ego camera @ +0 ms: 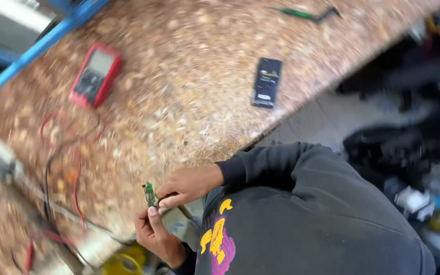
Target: The person connects a USB cable to a smartphone and a small green circuit board, then uses a multimeter to test the board. They later attach the circuit board to a hard drive and continue testing the connections.
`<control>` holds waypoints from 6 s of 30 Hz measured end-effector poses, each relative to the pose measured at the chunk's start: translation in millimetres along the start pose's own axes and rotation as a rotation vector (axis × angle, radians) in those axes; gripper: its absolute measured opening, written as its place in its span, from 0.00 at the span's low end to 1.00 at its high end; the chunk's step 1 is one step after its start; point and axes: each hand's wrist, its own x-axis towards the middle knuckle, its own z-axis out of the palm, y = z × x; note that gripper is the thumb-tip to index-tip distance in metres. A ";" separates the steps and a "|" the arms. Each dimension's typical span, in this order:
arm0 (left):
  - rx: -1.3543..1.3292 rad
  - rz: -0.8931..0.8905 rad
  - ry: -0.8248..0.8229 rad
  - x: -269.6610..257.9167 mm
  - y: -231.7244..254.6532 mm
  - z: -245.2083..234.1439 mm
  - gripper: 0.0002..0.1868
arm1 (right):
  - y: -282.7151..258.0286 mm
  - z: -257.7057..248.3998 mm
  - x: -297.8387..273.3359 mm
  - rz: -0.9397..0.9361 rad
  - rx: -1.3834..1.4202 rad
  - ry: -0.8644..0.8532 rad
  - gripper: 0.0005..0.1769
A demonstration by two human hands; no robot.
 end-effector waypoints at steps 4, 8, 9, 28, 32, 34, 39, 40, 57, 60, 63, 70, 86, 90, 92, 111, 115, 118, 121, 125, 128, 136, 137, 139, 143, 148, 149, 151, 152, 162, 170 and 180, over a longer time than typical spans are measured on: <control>-0.193 -0.091 -0.192 51.4 -21.3 6.4 0.11 | 13.1 10.7 3.2 0.021 0.006 0.292 0.20; -0.076 0.111 -0.459 97.1 -31.6 -11.0 0.13 | 11.1 30.4 20.6 0.113 0.067 0.436 0.23; -0.034 0.199 -0.537 109.5 -41.8 -22.8 0.15 | 9.1 40.1 30.7 0.134 0.100 0.488 0.23; -0.312 0.254 -0.813 226.2 -135.4 -236.2 0.12 | -40.8 232.7 215.0 0.286 0.209 0.679 0.23; -0.337 0.268 -0.781 211.2 -144.6 -218.7 0.15 | -2.1 239.6 186.1 0.303 0.213 0.650 0.22; -0.326 0.248 -0.739 202.8 -147.7 -220.7 0.17 | 0.8 243.7 180.3 0.307 0.246 0.617 0.24; -0.355 0.266 -0.714 207.8 -142.5 -213.9 0.15 | -12.7 223.1 198.2 0.248 0.259 0.612 0.23; -0.353 0.262 -0.702 208.0 -141.8 -211.5 0.15 | -13.9 220.5 199.0 0.245 0.263 0.599 0.23; -0.596 0.126 -0.638 252.0 -143.3 -187.9 0.16 | -21.0 213.0 223.1 0.381 0.109 0.774 0.24; -0.470 0.017 -0.837 266.5 -183.5 -163.4 0.14 | 10.7 202.9 213.8 0.603 -0.192 0.735 0.26; -0.247 -0.111 -0.957 279.0 -172.3 -155.9 0.14 | 36.9 195.9 210.2 0.778 -0.462 0.706 0.23; 0.032 -0.052 -1.019 297.7 -203.9 -143.3 0.14 | 9.5 194.6 194.9 0.920 -0.309 0.759 0.11; 0.490 0.723 -1.195 223.8 -231.8 -191.9 0.13 | -14.2 269.6 138.9 1.129 -0.232 0.070 0.24; 0.433 0.825 -1.110 224.7 -228.9 -195.7 0.08 | -21.8 276.9 148.5 1.061 -0.226 0.113 0.21; 0.401 0.851 -1.089 227.8 -221.3 -202.4 0.07 | -30.4 274.1 158.1 1.046 -0.228 0.156 0.20; 0.055 1.001 -0.739 237.6 -188.3 -237.3 0.06 | -108.5 197.0 132.2 0.607 0.050 0.265 0.12; 0.051 0.989 -0.724 243.3 -192.3 -240.2 0.05 | -83.1 196.7 114.8 0.651 0.103 0.205 0.10; 0.059 0.977 -0.677 250.4 -204.9 -243.1 0.05 | -39.2 214.1 96.1 0.699 0.222 0.121 0.10; 0.092 0.910 -0.617 256.0 -212.4 -249.5 0.05 | 14.7 242.9 64.4 0.901 0.249 0.063 0.11; 0.070 0.874 -0.727 253.1 -218.0 -249.9 0.05 | 72.1 277.1 31.9 1.036 0.052 0.232 0.18; 0.043 0.863 -0.820 243.4 -225.4 -241.8 0.05 | 117.3 305.7 24.5 1.015 0.054 0.453 0.21; 0.019 0.745 -0.941 231.4 -210.1 -237.6 0.04 | 159.8 367.4 23.1 0.726 0.112 1.134 0.08; 0.023 0.735 -0.934 231.4 -215.1 -235.9 0.04 | 169.7 371.3 18.2 0.686 0.150 1.204 0.09; 0.028 0.732 -0.941 232.6 -221.3 -233.3 0.04 | 183.8 375.2 14.1 0.645 0.189 1.290 0.11; 0.044 0.736 -0.867 234.8 -220.3 -231.3 0.03 | 191.0 365.1 28.4 0.577 0.233 1.297 0.11; 0.089 0.749 -0.747 234.2 -226.0 -227.1 0.03 | 184.4 328.3 47.4 0.547 0.219 1.260 0.24; 0.087 0.743 -0.727 233.2 -227.4 -226.4 0.03 | 187.6 324.1 49.1 0.590 0.262 1.267 0.25; 0.083 0.743 -0.706 231.2 -227.7 -226.2 0.03 | 194.9 322.9 45.5 0.626 0.303 1.276 0.26; 0.087 0.746 -0.703 230.3 -226.4 -226.6 0.03 | 199.1 325.6 40.3 0.689 0.366 1.282 0.27; 0.077 0.677 -0.637 212.6 -224.2 -233.7 0.03 | 250.9 315.0 11.8 1.105 0.834 1.242 0.38; 0.146 0.688 -0.636 208.4 -204.9 -246.9 0.04 | 309.1 323.8 42.9 0.802 -0.696 0.650 0.27; 0.192 0.678 -0.820 214.8 -197.2 -250.2 0.05 | 207.4 371.3 -52.2 0.769 1.054 1.990 0.08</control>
